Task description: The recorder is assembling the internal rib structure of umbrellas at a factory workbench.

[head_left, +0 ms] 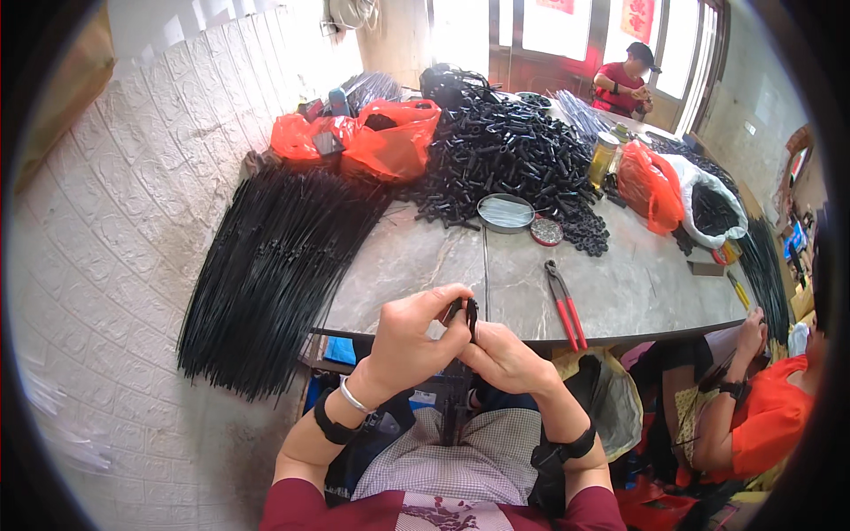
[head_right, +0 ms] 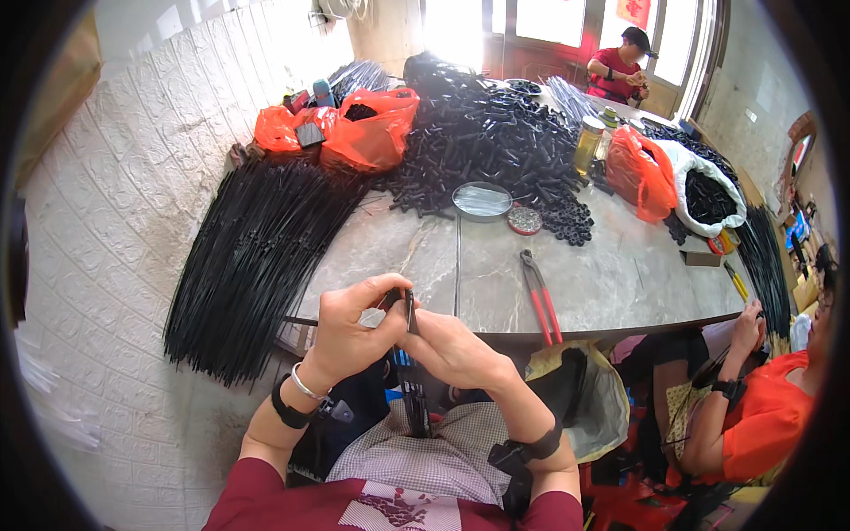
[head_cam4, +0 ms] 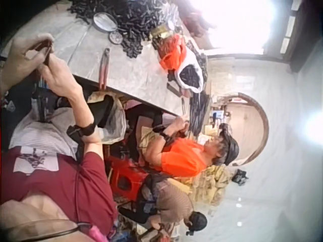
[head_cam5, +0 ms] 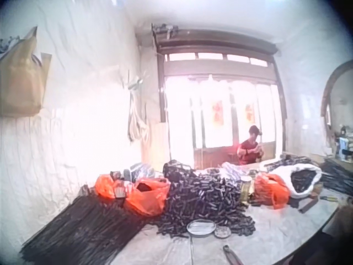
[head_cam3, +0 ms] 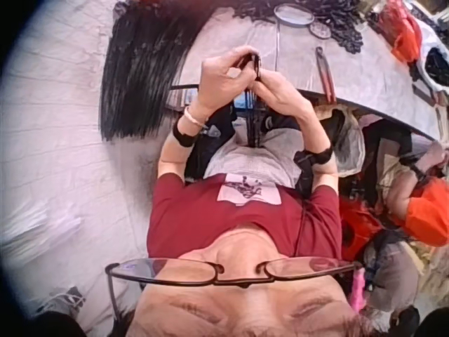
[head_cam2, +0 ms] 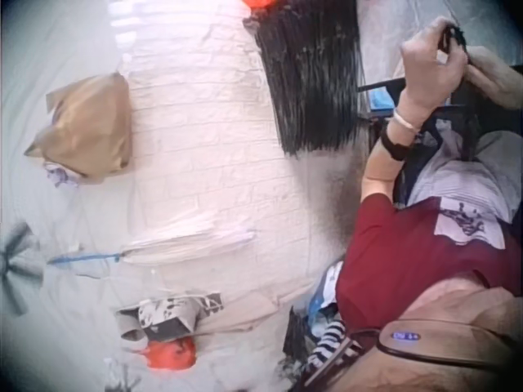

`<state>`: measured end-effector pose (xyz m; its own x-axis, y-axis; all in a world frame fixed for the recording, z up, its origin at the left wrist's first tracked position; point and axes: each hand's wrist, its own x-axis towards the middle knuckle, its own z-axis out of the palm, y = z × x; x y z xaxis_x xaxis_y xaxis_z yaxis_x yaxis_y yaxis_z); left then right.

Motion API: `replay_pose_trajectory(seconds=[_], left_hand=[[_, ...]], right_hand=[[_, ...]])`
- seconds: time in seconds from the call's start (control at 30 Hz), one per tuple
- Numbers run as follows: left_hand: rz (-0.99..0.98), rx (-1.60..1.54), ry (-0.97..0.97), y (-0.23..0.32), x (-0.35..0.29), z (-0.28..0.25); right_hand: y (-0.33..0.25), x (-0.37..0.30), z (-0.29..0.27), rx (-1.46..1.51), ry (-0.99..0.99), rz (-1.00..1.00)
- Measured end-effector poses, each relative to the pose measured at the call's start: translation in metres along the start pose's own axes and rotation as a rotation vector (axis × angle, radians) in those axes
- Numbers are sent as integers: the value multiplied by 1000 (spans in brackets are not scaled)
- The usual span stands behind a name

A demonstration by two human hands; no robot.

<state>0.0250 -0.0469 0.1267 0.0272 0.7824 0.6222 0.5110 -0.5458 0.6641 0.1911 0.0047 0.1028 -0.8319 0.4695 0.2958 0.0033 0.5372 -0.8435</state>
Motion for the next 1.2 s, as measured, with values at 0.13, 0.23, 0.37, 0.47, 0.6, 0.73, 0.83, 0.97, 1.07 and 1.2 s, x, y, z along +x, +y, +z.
replay_pose_trajectory(seconds=[0.13, 0.23, 0.37, 0.47, 0.6, 0.73, 0.83, 0.97, 1.07, 1.2], left_hand=[[-62, 32, 41, -12, 9, 5], [7, 4, -45, -20, 16, 2], [-25, -45, -140, -26, 24, -2], [-60, -147, -101, -41, 24, 2], [-113, -179, -94, -54, 21, 0], [-110, -217, -86, -51, 18, 1], [-111, -209, -83, -53, 13, 0], [-120, -217, -55, -59, 12, 2], [-140, -242, -98, -55, 12, -1], [-148, -240, -100, -51, 11, -1]], right_hand=[[10, 9, -3, -18, 8, 56], [11, 12, -10, -10, -42, 70], [31, 15, -9, 70, -34, 86], [43, 15, -19, 37, -40, -58], [95, -5, -82, 58, 254, 358], [196, -46, -161, -620, 773, 326], [207, -51, -178, -810, 808, 551], [211, -47, -179, -823, 700, 692], [212, -45, -180, -848, 681, 684], [205, -58, -172, -802, 605, 707]])
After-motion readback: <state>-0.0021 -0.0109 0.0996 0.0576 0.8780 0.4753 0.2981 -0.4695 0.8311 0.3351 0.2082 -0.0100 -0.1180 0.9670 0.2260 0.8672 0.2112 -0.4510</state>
